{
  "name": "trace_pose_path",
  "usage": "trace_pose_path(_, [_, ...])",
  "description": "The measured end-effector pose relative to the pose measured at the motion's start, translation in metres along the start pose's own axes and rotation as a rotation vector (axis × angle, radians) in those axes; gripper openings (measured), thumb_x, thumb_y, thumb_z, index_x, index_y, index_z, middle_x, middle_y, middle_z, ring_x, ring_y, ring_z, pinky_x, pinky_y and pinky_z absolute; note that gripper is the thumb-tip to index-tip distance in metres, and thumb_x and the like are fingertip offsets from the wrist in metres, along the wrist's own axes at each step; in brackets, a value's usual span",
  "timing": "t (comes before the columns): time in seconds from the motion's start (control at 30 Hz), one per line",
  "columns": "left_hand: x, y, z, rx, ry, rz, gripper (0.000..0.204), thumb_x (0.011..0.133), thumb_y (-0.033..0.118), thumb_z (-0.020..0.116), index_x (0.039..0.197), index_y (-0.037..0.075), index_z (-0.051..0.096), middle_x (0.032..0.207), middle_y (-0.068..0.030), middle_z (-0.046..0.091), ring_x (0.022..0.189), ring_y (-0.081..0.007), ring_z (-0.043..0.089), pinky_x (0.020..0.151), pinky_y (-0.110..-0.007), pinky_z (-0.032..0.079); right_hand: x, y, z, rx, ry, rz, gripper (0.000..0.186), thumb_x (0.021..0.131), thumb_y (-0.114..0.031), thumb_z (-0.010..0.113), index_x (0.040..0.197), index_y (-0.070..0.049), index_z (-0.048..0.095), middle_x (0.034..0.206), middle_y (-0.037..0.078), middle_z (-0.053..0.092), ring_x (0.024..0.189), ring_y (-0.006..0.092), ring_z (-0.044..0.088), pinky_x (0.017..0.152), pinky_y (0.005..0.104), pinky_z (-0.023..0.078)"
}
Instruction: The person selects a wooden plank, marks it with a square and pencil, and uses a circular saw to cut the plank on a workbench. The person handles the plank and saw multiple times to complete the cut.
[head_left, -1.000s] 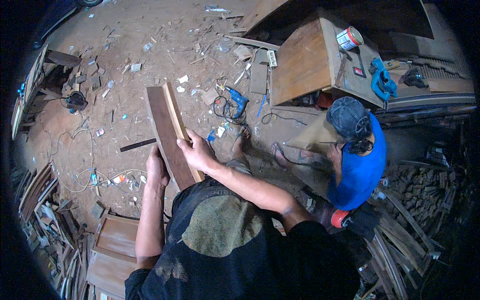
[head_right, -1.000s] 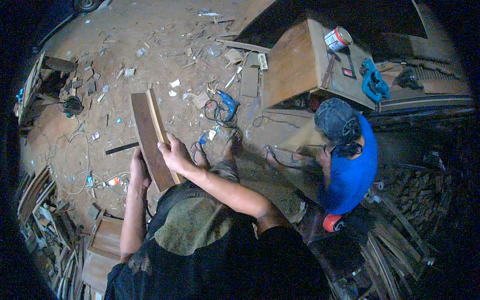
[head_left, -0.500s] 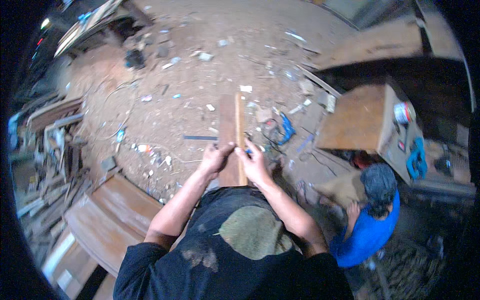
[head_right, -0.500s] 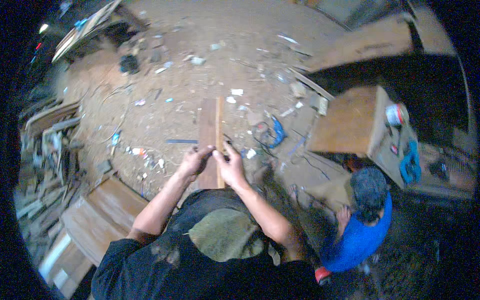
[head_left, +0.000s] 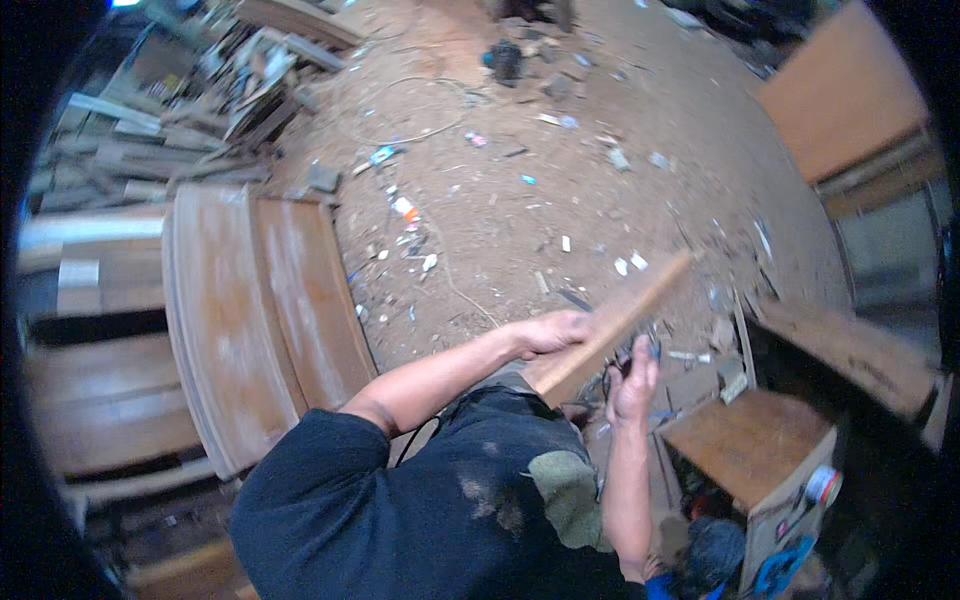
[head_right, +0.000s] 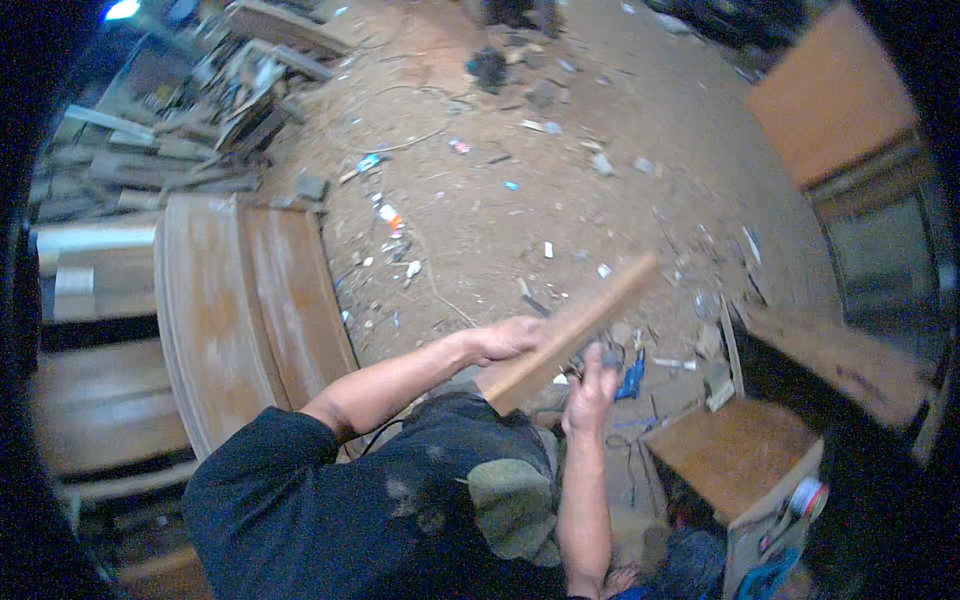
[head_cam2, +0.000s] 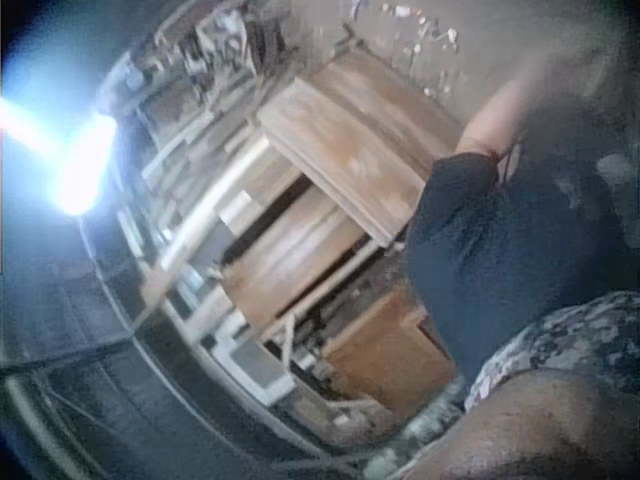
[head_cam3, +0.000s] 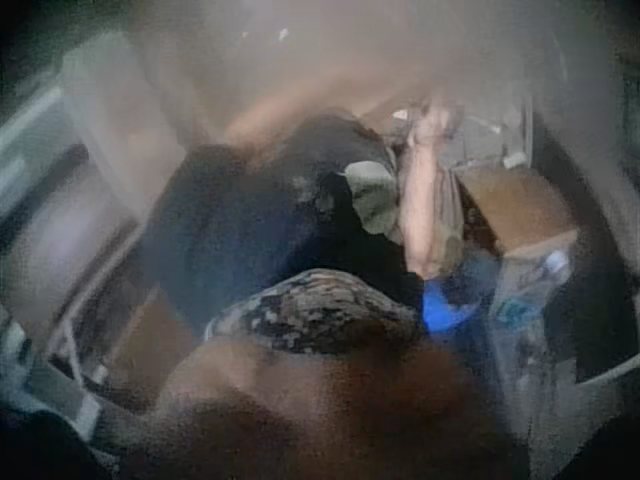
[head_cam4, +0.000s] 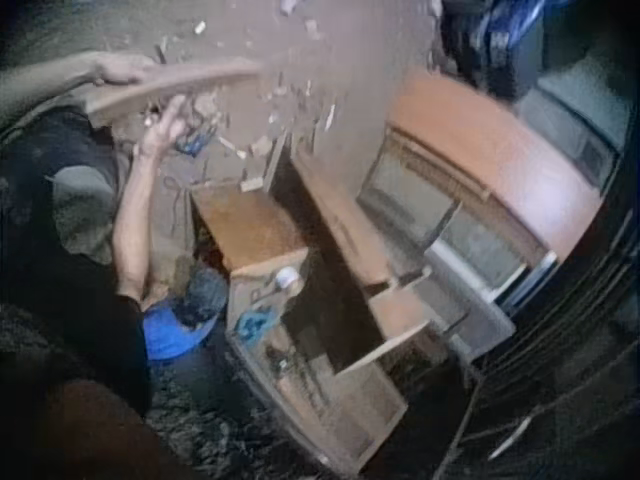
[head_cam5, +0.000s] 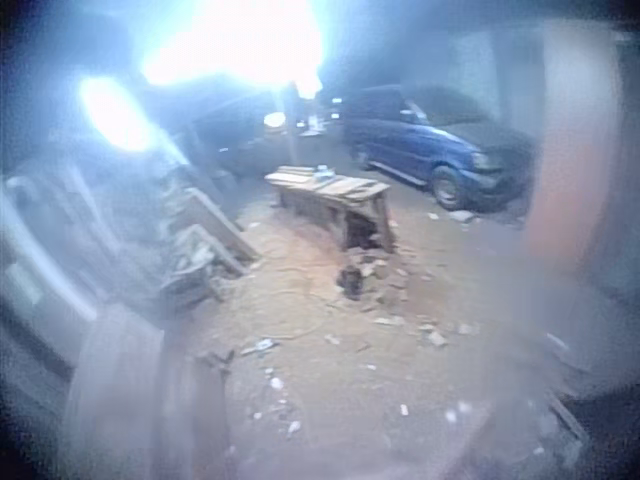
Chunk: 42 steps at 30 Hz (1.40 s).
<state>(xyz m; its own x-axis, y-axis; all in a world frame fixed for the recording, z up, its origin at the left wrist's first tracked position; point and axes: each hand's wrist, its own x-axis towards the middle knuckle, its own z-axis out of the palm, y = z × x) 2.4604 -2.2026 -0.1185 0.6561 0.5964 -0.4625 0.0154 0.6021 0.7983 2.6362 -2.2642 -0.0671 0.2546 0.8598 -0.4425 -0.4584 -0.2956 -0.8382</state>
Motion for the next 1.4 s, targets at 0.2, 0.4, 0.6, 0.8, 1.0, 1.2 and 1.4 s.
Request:
trace_pose_path(0.2, [-0.020,0.016,-0.015,0.438,0.156,-0.079,0.071,0.090,0.055,0.061,0.129,-0.004,0.059,0.127,-0.0220,0.063,0.116,-0.0283,0.060,0.098,-0.039,0.047,0.005,0.002,0.012,-0.166,-0.051,0.097,0.036,0.103,-0.031,0.052,0.124,-0.002,0.058,0.106,0.009,0.066,0.092,0.0180,0.066,0.076,0.0335,0.057])
trace_pose_path(0.4, [-0.057,0.010,-0.032,0.232,0.312,0.023,0.085,0.083,0.071,0.063,0.121,-0.005,0.064,0.113,-0.0213,0.069,0.105,-0.0283,0.065,0.093,-0.039,0.050,0.032,0.041,0.028,-0.481,-0.307,-0.009,0.039,0.105,-0.028,0.050,0.126,0.004,0.056,0.108,0.013,0.066,0.096,0.0208,0.065,0.083,0.0351,0.056])
trace_pose_path(0.6, [-0.099,-0.018,-0.078,0.186,0.392,0.186,0.080,0.076,0.054,0.080,0.126,-0.004,0.058,0.111,-0.0129,0.069,0.099,-0.0215,0.064,0.087,-0.035,0.051,0.017,0.054,0.094,-0.536,-0.617,0.050,0.038,0.105,-0.024,0.049,0.131,0.003,0.055,0.109,0.010,0.065,0.095,0.0182,0.065,0.082,0.0338,0.055])
trace_pose_path(0.8, [-0.186,-0.055,-0.082,-0.083,0.761,0.334,0.082,0.075,0.046,0.083,0.133,-0.004,0.052,0.121,-0.0155,0.065,0.107,-0.0197,0.061,0.093,-0.034,0.050,-0.008,0.052,0.149,-0.711,-0.907,0.181,0.038,0.103,-0.026,0.056,0.128,0.001,0.060,0.106,0.010,0.069,0.086,0.0176,0.070,0.078,0.0328,0.056])
trace_pose_path(1.0, [-0.241,-0.150,-0.076,0.020,1.357,0.115,0.090,0.069,0.044,0.085,0.139,0.000,0.049,0.131,-0.0203,0.061,0.119,-0.0290,0.059,0.103,-0.040,0.045,-0.028,0.066,0.182,-0.817,-1.080,0.276,0.040,0.102,-0.024,0.056,0.131,0.004,0.056,0.110,0.014,0.070,0.089,0.0193,0.070,0.080,0.0314,0.055])
trace_pose_path(1.2, [-0.265,-0.282,-0.066,0.214,1.598,-0.313,0.104,0.057,0.052,0.085,0.136,-0.005,0.048,0.121,-0.0274,0.063,0.118,-0.0390,0.059,0.102,-0.044,0.047,-0.008,0.082,0.159,-0.859,-1.053,0.344,0.039,0.102,-0.024,0.057,0.130,0.003,0.056,0.110,0.016,0.069,0.090,0.0201,0.069,0.079,0.0331,0.056])
trace_pose_path(1.4, [-0.277,-0.356,-0.036,0.136,1.295,-0.637,0.092,0.059,0.050,0.086,0.133,0.003,0.055,0.126,-0.0246,0.061,0.115,-0.0393,0.060,0.100,-0.045,0.048,0.067,0.106,0.060,-0.945,-0.768,0.384,0.042,0.100,-0.027,0.059,0.126,0.005,0.056,0.106,0.017,0.069,0.082,0.0207,0.069,0.070,0.0318,0.057])
